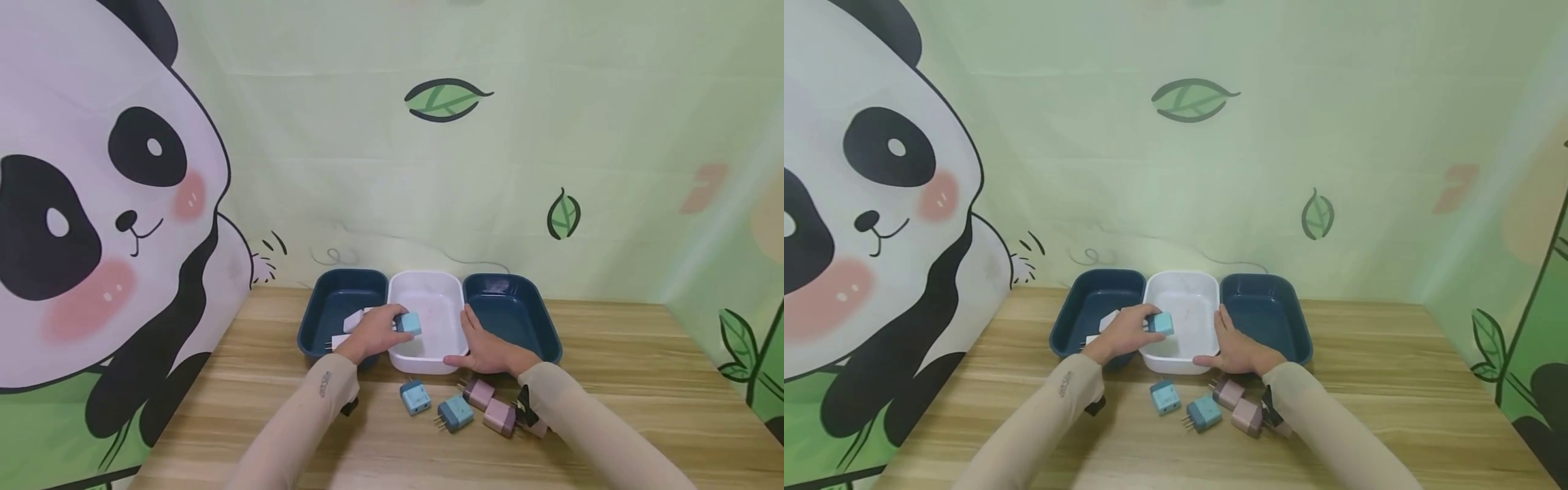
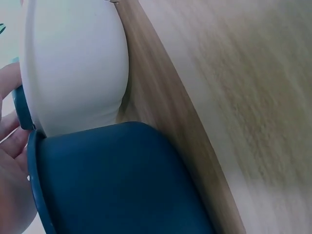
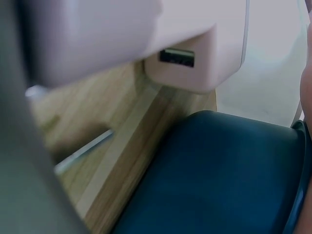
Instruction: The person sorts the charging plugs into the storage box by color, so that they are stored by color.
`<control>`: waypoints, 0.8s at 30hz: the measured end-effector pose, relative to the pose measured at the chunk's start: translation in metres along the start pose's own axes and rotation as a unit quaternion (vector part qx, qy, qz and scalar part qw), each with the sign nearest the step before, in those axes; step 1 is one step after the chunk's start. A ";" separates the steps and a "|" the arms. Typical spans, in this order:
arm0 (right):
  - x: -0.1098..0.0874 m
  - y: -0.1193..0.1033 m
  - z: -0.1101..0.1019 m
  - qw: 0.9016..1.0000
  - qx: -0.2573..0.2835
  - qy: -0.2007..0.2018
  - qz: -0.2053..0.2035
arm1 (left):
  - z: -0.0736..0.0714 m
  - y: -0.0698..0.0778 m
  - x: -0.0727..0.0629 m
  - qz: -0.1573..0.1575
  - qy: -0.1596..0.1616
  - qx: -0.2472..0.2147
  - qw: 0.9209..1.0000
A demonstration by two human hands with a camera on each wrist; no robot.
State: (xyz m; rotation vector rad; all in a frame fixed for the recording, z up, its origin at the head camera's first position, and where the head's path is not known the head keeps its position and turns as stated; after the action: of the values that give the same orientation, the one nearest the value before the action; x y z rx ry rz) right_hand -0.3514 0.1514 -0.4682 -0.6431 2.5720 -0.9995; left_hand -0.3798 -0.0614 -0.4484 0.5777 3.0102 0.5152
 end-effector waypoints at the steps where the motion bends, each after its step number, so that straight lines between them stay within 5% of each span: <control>1: 0.000 -0.001 0.000 1.000 0.002 0.000 0.000 | 0.000 0.001 0.001 0.001 -0.001 0.005 1.000; 11: 0.003 0.000 0.001 1.000 -0.005 0.003 0.005 | 0.007 0.010 0.011 0.030 -0.019 0.068 0.997; 24: 0.001 0.000 0.000 1.000 0.001 0.004 0.007 | 0.016 0.018 0.013 0.082 -0.041 0.171 0.981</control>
State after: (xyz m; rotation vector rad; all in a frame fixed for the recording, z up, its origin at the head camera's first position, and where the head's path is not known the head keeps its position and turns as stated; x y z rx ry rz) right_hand -0.3520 0.1510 -0.4681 -0.6208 2.5787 -1.0018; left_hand -0.3843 -0.0354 -0.4577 0.8461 3.0027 -0.0305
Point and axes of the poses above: each hand's wrist, its own x-axis towards the middle knuckle, its own z-axis out of the palm, y = z × x, the point moved 5 cm from there along x, towards the middle knuckle, and after that the axes turned 15 degrees about x, right-handed, at the moved point
